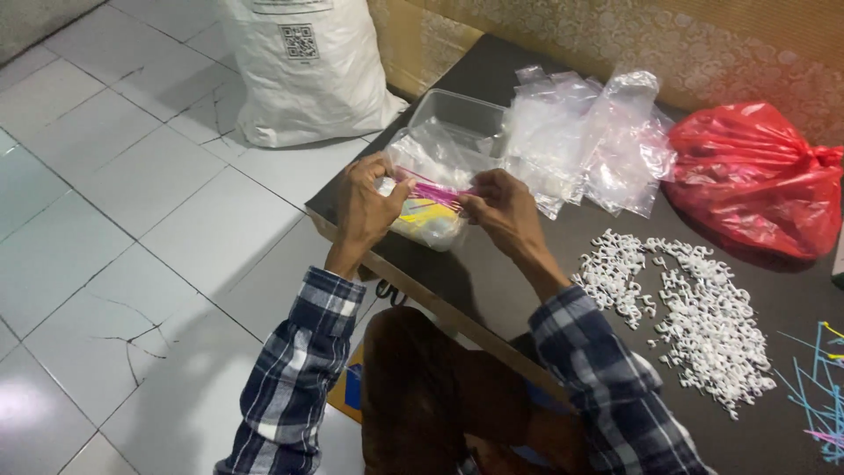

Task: Packing small white plastic clips and colorful plastic sticks into small plastic bags on a table.

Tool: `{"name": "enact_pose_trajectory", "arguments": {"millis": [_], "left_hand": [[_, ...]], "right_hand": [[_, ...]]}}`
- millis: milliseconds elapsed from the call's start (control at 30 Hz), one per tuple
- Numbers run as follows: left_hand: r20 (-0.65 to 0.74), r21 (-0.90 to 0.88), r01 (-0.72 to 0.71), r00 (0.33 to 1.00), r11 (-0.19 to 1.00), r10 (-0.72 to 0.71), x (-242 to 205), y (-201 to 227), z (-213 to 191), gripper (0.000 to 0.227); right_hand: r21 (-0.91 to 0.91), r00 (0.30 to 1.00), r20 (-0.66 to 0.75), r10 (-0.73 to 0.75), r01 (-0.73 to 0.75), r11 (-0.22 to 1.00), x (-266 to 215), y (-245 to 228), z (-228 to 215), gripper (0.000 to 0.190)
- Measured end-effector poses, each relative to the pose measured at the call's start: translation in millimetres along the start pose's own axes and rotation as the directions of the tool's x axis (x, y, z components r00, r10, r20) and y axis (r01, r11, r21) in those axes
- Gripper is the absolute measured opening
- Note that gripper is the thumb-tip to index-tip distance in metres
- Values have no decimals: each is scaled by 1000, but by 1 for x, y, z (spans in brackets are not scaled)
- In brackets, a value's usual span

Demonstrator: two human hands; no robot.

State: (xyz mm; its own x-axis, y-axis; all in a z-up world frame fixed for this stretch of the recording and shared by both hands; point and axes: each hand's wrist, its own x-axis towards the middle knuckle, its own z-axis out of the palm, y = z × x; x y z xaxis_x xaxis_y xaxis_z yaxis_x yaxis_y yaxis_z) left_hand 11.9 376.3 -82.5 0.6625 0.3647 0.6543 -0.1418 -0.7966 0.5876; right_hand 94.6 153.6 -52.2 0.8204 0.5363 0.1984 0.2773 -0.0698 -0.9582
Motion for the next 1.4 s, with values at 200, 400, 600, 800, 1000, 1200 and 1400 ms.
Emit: {"name": "enact_pose_trajectory", "arguments": {"millis": [200, 400, 600, 800, 1000, 1200, 1400], "left_hand": [[34, 71, 179, 983, 981, -182, -7, -22, -2, 24], [64, 94, 437, 894, 895, -443, -22, -14, 4, 19], [158, 302, 503, 812, 810, -562, -17, -31, 13, 24], [150, 408, 209, 945, 889, -291, 1, 37, -13, 59], [224, 525, 221, 896, 822, -384, -9, -5, 0, 26], [283, 525, 246, 852, 815, -440, -5, -5, -7, 30], [298, 499, 240, 855, 833, -425, -7, -16, -4, 32]], "right_hand": [[-365, 998, -21, -57, 45, 930, 22, 24, 15, 46], [-660, 973, 79, -217, 214, 720, 8, 41, 23, 39], [-726, 933, 360, 23, 265, 635, -8, 0, 29, 53], [-764, 930, 349, 117, 210, 611, -7, 9, 27, 68], [-771, 923, 360, 135, 213, 600, -3, 23, 27, 70], [-758, 916, 371, 152, 204, 620, 0, 32, 27, 67], [-741, 917, 368, 152, 191, 644, -8, 8, 28, 67]]}}
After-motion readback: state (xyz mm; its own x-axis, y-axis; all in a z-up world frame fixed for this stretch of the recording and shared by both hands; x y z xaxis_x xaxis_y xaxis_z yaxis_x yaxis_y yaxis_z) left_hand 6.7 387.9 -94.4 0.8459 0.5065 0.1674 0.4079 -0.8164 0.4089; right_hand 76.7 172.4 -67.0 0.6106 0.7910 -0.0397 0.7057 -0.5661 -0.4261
